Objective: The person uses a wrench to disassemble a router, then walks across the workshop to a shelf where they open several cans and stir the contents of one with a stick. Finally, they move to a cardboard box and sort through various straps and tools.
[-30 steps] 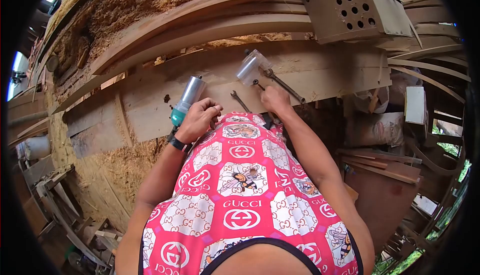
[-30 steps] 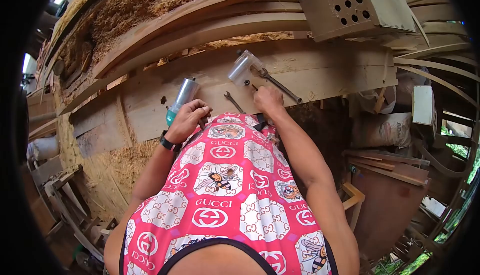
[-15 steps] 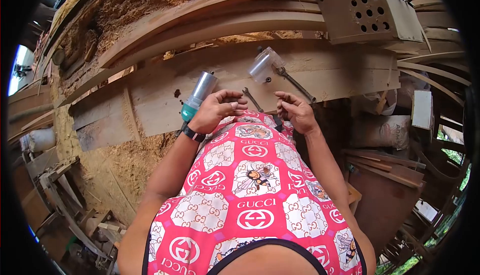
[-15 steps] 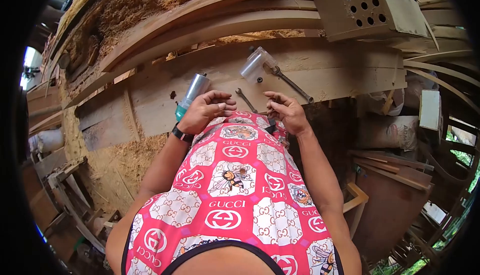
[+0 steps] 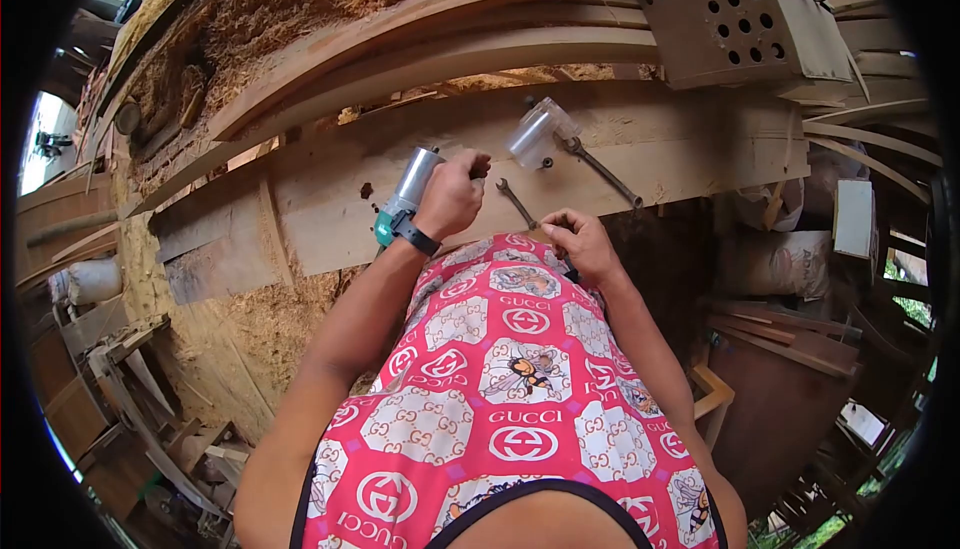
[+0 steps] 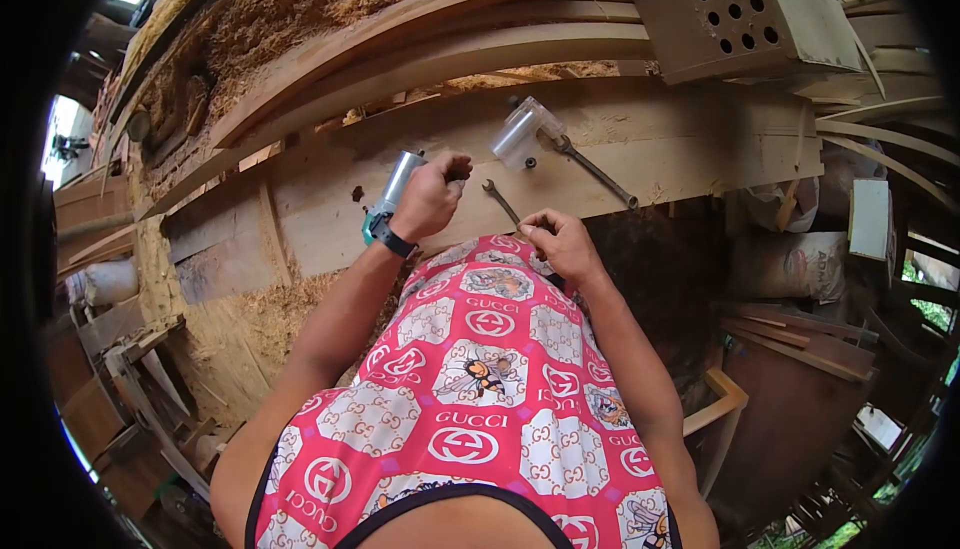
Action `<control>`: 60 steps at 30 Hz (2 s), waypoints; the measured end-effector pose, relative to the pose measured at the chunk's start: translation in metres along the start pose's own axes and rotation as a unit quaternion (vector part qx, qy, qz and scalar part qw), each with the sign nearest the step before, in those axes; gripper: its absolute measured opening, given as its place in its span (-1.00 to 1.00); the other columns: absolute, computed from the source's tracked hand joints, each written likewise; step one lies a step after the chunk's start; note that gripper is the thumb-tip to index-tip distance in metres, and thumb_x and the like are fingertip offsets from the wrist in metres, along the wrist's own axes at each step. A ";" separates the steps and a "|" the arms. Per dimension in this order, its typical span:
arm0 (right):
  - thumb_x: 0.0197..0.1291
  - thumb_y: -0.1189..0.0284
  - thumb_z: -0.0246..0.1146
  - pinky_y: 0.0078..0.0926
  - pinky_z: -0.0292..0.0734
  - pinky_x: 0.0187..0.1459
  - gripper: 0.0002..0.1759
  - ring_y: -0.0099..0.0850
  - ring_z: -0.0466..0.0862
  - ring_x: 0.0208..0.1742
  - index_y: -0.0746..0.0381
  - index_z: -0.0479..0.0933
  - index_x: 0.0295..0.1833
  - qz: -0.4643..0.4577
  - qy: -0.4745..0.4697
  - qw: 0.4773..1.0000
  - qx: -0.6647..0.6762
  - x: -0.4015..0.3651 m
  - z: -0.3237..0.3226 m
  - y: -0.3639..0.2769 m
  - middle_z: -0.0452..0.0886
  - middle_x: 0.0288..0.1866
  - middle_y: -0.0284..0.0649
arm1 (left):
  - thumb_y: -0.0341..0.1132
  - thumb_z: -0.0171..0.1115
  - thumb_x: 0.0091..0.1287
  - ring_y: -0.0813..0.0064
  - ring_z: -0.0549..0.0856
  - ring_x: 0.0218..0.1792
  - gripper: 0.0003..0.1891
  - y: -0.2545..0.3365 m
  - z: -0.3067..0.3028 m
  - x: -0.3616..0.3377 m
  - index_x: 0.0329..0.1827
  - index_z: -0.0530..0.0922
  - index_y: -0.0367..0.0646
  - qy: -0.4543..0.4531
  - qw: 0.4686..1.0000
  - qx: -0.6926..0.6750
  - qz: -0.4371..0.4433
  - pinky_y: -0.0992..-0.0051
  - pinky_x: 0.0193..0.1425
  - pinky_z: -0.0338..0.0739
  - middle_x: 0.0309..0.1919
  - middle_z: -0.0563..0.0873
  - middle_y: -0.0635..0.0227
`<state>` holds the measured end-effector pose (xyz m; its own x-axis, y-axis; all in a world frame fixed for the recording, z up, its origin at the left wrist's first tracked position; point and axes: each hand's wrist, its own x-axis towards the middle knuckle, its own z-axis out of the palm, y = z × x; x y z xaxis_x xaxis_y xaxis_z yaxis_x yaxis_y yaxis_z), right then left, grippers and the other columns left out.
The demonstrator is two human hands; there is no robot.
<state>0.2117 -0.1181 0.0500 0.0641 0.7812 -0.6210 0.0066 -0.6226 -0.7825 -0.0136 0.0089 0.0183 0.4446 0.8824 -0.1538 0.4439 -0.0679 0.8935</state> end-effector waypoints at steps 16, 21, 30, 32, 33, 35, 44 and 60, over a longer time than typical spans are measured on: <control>0.40 0.43 0.31 -0.64 0.44 -0.41 -0.83 -0.67 0.56 -0.49 0.34 0.67 -0.08 0.025 0.017 0.999 -0.031 -0.032 -0.055 0.022 0.63 -0.46 -0.39 | -0.50 0.12 0.35 -0.11 0.77 -0.19 -0.87 -0.020 0.056 0.052 -0.22 0.62 -0.39 0.065 0.950 0.301 -0.046 0.04 -0.10 0.71 -0.14 0.66 -0.15; 0.39 0.43 0.33 -0.64 0.43 -0.43 -0.83 -0.67 0.55 -0.50 0.34 0.67 -0.08 0.033 -0.032 0.998 -0.053 -0.013 -0.083 0.026 0.62 -0.47 -0.40 | -0.44 0.20 0.35 -0.12 0.73 -0.12 -0.86 -0.030 0.055 0.033 -0.14 0.60 -0.35 0.112 0.946 0.298 -0.064 0.03 -0.05 0.66 -0.10 0.65 -0.10; 0.38 0.45 0.31 -0.56 0.49 -0.37 -0.80 -0.63 0.58 -0.45 0.36 0.66 0.00 -0.029 -0.128 0.972 -0.197 0.026 -0.174 0.009 0.60 -0.48 -0.40 | -0.42 0.39 0.25 -0.04 0.70 -0.15 -0.80 0.040 0.098 -0.079 -0.11 0.61 -0.27 0.273 0.930 0.216 -0.121 0.14 -0.04 0.63 -0.12 0.68 0.04; 0.39 0.45 0.29 -0.55 0.51 -0.36 -0.79 -0.62 0.59 -0.44 0.35 0.66 0.01 -0.029 -0.167 0.959 -0.229 0.040 -0.185 0.004 0.62 -0.47 -0.37 | -0.42 0.38 0.25 -0.04 0.71 -0.15 -0.83 0.047 0.125 -0.107 -0.16 0.62 -0.27 0.269 0.933 0.184 -0.150 0.16 -0.05 0.63 -0.17 0.69 0.06; 0.40 0.46 0.28 -0.54 0.52 -0.35 -0.79 -0.61 0.61 -0.42 0.35 0.65 0.03 -0.029 -0.197 0.945 -0.260 0.046 -0.184 0.001 0.63 -0.46 -0.35 | -0.42 0.38 0.26 -0.03 0.71 -0.15 -0.84 0.053 0.138 -0.121 -0.17 0.62 -0.28 0.267 0.934 0.163 -0.170 0.16 -0.05 0.63 -0.19 0.69 0.07; 0.41 0.46 0.27 -0.51 0.55 -0.34 -0.79 -0.59 0.63 -0.42 0.35 0.65 0.02 -0.038 -0.232 0.926 -0.294 0.051 -0.172 -0.012 0.64 -0.45 -0.30 | -0.40 0.39 0.25 -0.04 0.71 -0.19 -0.88 0.055 0.169 -0.153 -0.24 0.62 -0.23 0.288 0.929 0.133 -0.192 0.11 -0.10 0.62 -0.22 0.67 0.09; 0.54 0.48 0.13 -0.61 0.49 -0.37 -0.76 -0.60 0.55 -0.41 0.31 0.57 0.19 -0.148 -0.429 0.850 -0.269 0.016 0.125 0.061 0.57 -0.40 -0.37 | -0.23 0.32 0.30 -0.04 0.73 -0.06 -0.79 -0.044 0.121 -0.384 -0.19 0.65 -0.21 0.290 0.894 0.134 -0.314 0.03 0.03 0.61 -0.18 0.70 0.08; 0.51 0.07 0.27 -0.49 0.51 -0.34 -0.49 -0.56 0.58 -0.39 0.38 0.73 -0.14 -0.110 -0.730 0.451 -0.502 -0.356 0.374 0.298 0.69 -0.42 -0.32 | -0.04 0.31 0.29 0.01 0.78 -0.04 -0.64 -0.068 0.344 -0.752 -0.11 0.68 -0.18 0.515 0.671 -0.109 -0.522 0.03 0.03 0.63 -0.21 0.80 0.09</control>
<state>-0.1828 -0.5643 0.0206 -0.7684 -0.4300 -0.4739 0.3470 0.3421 -0.8732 -0.1109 -0.8101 -0.0722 -0.8431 0.2579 -0.4718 -0.0790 0.8086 0.5831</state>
